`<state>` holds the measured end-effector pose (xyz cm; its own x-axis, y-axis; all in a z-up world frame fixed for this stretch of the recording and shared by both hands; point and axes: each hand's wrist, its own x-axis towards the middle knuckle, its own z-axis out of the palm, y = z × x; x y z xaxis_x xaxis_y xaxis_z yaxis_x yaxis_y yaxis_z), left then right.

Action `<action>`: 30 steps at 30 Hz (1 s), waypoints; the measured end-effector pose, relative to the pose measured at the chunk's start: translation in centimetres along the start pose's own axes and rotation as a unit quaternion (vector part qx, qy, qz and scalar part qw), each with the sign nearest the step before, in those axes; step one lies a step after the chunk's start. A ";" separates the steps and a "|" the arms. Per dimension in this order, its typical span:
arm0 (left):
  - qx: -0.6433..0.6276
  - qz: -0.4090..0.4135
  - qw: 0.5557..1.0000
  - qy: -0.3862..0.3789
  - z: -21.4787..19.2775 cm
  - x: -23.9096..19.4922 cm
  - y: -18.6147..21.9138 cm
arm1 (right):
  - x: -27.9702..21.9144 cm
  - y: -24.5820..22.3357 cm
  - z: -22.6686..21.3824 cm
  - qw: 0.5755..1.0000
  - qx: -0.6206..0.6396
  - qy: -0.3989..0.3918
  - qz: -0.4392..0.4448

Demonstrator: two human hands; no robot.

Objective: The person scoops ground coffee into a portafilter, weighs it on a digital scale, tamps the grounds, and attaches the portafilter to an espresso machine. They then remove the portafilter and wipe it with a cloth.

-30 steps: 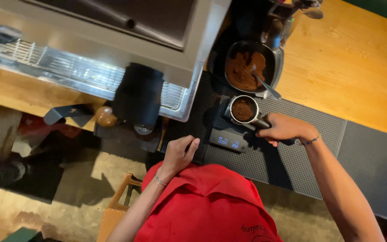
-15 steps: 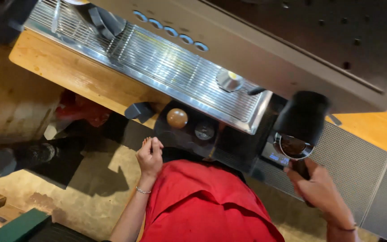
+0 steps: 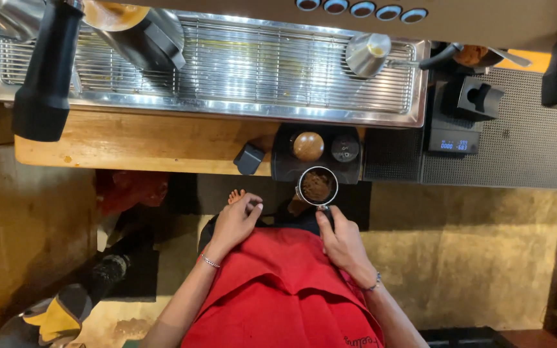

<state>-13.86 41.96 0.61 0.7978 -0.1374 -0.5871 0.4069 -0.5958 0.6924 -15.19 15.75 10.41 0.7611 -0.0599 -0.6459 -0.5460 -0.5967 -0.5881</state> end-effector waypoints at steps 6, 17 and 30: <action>0.019 -0.020 0.999 -0.030 -1.1 -1.4 -0.1 | 4.6 5.6 7.1 1.000 0.007 0.026 -0.004; -0.138 0.058 0.957 -0.247 4.6 -1.0 -1.8 | 3.2 2.6 8.9 0.995 0.044 0.086 0.025; -0.427 -0.207 0.864 -0.170 20.0 2.0 -4.0 | 3.0 -2.5 6.3 0.921 -0.134 0.262 -0.256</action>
<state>-22.81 28.25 -11.78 0.3878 -0.3633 -0.8471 0.9215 0.1311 0.3656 -13.78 22.12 6.89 0.9975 -0.0520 0.0481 -0.0159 -0.8260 -0.5634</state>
